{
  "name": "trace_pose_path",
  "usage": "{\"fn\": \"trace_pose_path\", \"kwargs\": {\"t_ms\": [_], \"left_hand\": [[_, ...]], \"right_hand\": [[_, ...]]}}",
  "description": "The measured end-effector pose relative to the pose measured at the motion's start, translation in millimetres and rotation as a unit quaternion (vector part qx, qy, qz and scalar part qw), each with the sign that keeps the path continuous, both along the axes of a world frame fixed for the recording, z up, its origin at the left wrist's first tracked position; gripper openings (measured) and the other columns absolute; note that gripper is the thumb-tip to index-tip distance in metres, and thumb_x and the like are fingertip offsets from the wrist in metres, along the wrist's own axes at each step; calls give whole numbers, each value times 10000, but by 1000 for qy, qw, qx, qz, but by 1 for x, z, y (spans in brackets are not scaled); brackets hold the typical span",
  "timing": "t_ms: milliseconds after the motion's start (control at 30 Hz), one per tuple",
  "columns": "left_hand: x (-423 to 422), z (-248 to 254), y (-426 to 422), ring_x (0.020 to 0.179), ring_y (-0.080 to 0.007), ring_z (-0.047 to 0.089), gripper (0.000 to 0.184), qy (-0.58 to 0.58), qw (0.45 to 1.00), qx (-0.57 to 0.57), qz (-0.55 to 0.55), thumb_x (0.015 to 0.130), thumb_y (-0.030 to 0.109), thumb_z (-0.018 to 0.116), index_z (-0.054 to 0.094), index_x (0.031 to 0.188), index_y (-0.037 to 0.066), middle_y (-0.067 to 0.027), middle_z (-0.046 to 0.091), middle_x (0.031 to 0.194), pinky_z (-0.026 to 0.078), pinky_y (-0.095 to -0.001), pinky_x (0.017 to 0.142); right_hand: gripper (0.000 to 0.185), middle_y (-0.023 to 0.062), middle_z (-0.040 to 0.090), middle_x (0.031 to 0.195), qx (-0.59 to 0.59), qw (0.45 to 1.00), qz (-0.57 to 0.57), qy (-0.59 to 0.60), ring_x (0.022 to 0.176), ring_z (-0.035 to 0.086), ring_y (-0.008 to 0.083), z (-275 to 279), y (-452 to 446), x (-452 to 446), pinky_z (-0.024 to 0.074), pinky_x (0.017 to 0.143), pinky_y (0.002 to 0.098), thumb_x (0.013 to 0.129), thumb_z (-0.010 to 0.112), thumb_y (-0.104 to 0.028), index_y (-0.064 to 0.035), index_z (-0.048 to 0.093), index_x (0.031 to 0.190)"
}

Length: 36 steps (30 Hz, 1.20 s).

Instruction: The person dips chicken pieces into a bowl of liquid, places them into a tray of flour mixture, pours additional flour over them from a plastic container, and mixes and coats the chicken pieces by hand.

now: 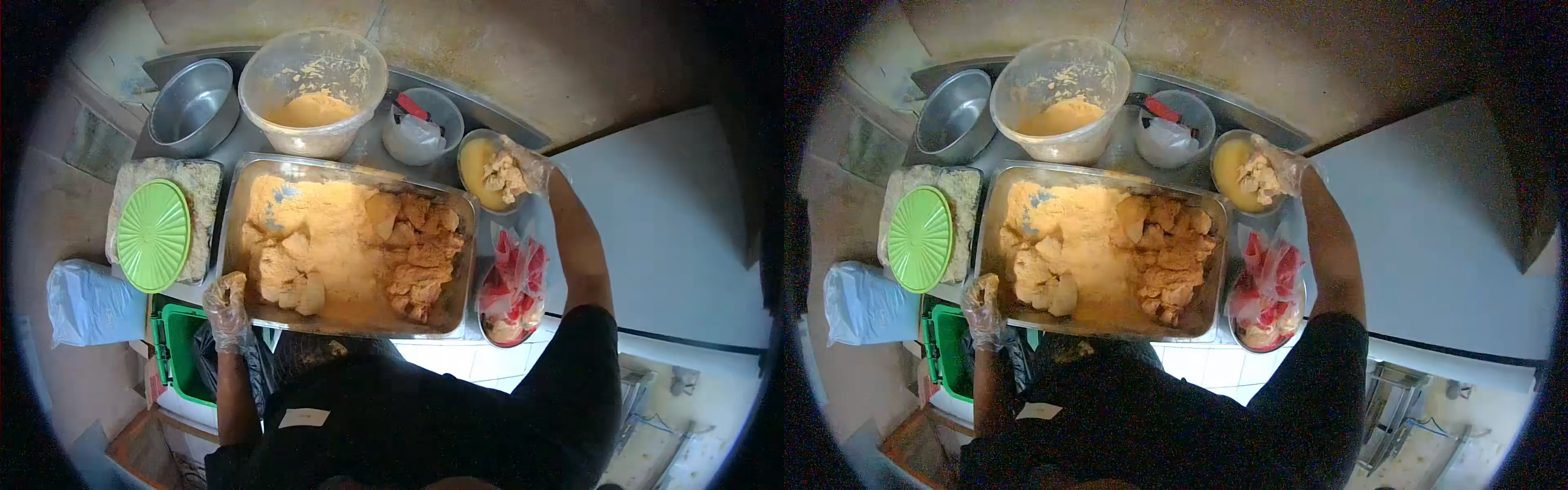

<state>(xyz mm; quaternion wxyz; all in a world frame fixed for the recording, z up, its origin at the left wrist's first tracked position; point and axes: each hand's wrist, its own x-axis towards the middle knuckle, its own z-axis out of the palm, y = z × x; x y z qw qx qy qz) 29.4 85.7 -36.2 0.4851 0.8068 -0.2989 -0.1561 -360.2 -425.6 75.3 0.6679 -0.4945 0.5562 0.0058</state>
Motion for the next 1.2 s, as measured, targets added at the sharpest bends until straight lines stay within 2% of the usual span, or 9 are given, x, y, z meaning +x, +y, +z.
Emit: {"fn": "trace_pose_path", "kwargs": {"t_ms": [133,267,467,567,667,800,1000,1067,1200], "left_hand": [[3,-4,0,825,-275,642,141,-35,999,17,-9,895,127,676,710,942,-2,-144,697,894,501,-384,786],[0,0,-2,834,-310,629,149,-122,992,40,-10,893,141,678,708,955,9,-155,687,896,490,-406,793],[-1,2,-4,850,-283,648,135,-103,994,21,-12,892,118,670,715,939,0,-157,696,918,504,-385,793],[2,-6,-4,833,-271,655,129,-28,999,31,8,890,106,671,717,931,-8,-151,702,908,512,-374,786],[3,-8,-3,803,-267,657,133,-62,998,9,-7,886,106,681,716,931,-14,-145,705,882,515,-368,773],[2,-8,-2,792,-254,658,141,-90,996,10,-3,894,112,685,716,931,-21,-144,707,872,515,-360,764],[-1,7,-6,798,-247,658,153,-93,995,21,-15,907,127,680,719,936,-18,-144,707,878,514,-362,767],[0,0,-6,797,-258,661,159,-56,998,30,0,904,133,680,720,936,-17,-149,708,879,517,-369,770],[1,-4,-3,810,-293,668,166,-102,994,35,-9,902,139,667,720,929,-17,-169,709,889,518,-388,774]], "right_hand": [[652,118,674,1026,-81,992,58,71,903,691,261,-84,-55,-35,584,722,453,928,479,-685,-57,622,1028],[589,120,681,1037,38,997,40,51,885,647,258,-106,-63,-41,535,801,422,936,541,-620,-83,636,1158],[567,116,675,1016,39,997,-33,56,873,645,250,-88,-33,1,535,794,399,947,533,-605,-83,638,1141],[556,115,673,1005,22,996,-59,65,866,644,246,-84,-25,18,535,791,388,953,530,-597,-83,639,1133],[546,113,670,995,-2,994,-67,84,860,643,242,-87,-17,33,534,788,377,959,526,-590,-82,641,1125],[562,115,672,991,-94,983,-21,154,852,649,242,-98,-21,43,539,772,378,955,522,-600,-79,633,1134],[587,119,674,986,-282,901,85,319,839,659,242,-112,-19,54,547,746,380,950,515,-616,-74,623,1148],[595,120,675,984,-294,891,93,332,835,662,242,-114,-17,57,549,738,381,948,513,-621,-73,619,1153],[612,123,677,981,-275,902,86,320,826,669,242,-117,-12,57,554,721,382,944,508,-631,-69,612,1162]]}}
